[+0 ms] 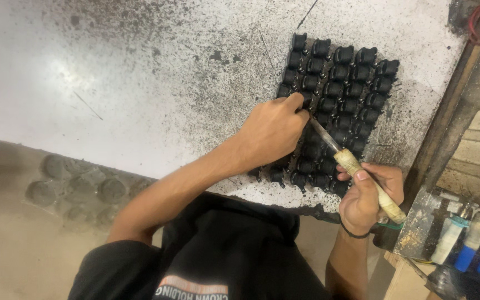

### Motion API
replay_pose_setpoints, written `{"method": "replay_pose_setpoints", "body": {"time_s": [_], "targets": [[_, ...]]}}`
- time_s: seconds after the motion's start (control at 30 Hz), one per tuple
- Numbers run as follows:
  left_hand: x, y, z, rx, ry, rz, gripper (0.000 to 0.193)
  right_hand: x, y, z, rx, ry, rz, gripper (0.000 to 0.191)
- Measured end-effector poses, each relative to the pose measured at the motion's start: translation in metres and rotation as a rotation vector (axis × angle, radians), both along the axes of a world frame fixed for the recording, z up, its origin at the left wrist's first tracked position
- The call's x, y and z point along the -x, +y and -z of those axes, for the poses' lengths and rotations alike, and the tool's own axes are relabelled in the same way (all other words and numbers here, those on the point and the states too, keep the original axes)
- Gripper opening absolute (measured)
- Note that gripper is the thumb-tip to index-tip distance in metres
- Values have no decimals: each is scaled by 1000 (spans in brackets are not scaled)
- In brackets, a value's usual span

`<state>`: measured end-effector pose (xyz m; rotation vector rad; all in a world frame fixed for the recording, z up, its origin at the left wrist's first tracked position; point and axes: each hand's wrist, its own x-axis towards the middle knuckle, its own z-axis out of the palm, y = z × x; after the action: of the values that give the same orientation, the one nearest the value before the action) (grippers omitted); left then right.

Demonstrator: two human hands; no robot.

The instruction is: The person trims excess rubber flash from small black rubber parts arranged in a grid on a workbench. They hold each part steady with one hand while running a heated blade along its edge, producing smoke, and work through the parts one at a time across the tray.

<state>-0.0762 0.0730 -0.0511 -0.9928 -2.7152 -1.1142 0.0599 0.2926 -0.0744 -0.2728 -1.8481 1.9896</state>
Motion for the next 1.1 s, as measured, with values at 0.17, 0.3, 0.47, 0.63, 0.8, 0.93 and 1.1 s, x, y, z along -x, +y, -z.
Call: {"method": "replay_pose_setpoints", "body": {"time_s": [0.17, 0.3, 0.47, 0.63, 0.8, 0.93, 1.1], "targets": [[2, -7, 0, -36, -116, 11, 11, 1, -2, 0, -3, -19, 4, 14], [6, -7, 2, -57, -114, 19, 11, -2, -3, -2, -52, -49, 4, 15], [7, -3, 3, -49, -84, 16, 7, -2, -5, 1, -51, 2, 24, 14], [6, -3, 4, -62, -73, 14, 5, -4, -7, 4, -112, 51, 52, 14], [7, -1, 6, -22, -58, 26, 4, -9, -8, 2, -123, 39, 12, 15], [7, 1, 7, -3, -71, 18, 4, -7, -5, 2, -136, 50, -14, 17], [4, 2, 8, -7, -12, 14, 6, -8, -4, 6, -137, 50, -7, 16]]}}
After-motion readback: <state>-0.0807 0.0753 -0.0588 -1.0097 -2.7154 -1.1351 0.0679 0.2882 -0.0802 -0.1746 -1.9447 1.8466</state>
